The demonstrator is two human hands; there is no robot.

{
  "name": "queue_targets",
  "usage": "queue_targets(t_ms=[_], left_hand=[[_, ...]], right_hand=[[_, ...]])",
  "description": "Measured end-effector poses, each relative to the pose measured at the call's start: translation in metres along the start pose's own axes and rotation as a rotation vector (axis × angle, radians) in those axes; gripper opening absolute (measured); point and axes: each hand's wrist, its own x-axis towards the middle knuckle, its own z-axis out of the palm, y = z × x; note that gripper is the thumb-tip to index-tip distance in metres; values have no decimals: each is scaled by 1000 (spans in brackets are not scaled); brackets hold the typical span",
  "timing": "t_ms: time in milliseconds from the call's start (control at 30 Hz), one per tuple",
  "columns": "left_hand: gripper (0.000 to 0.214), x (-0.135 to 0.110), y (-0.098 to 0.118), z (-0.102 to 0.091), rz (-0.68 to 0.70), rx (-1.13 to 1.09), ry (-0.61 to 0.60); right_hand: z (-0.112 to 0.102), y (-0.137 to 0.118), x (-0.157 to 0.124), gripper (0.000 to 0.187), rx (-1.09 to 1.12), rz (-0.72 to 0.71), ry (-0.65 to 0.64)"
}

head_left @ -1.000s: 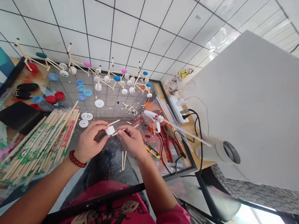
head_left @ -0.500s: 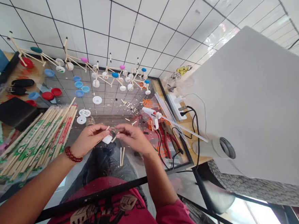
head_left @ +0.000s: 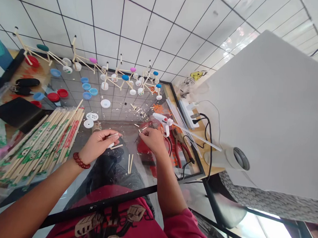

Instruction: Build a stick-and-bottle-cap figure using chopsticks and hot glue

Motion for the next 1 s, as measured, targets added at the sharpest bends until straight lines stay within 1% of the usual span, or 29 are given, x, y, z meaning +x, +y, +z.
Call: queue_targets(t_ms=[33,100,167,200,233,300,467,600,700,833,1000], left_hand=[[58,-1,1,-1,10,29,-7],[58,-1,4,-2,25,75,-21],[56,-2,5,-3,28,104,-42],[54,-2,5,-3,30,115,-53],[52,-2,5,-3,35,123,-64],[47,-2,5,-2,55,136,-79],[39,-3,4,-1,101,166,-81],[36,-2,4,-1,119,188,-80],[32,-2,6,-1,163,226,-77],[29,-4,10,0,255,301,-85],[30,-7,15,0,257,345,-99]], right_hand=[[0,-3,1,18,66,1,-21],[0,-9,0,17,303,-21,-103],[2,-16,-3,17,594,-53,-232],[4,-20,-5,21,712,-60,-298],[7,-24,-7,25,798,-60,-349],[13,-32,-11,32,881,-42,-392],[20,-42,-14,38,861,-40,-462],[20,-42,-15,44,835,-71,-505],[20,-40,-14,47,822,-74,-515],[21,-39,-15,46,818,-79,-529],[22,-39,-17,42,805,-95,-568]])
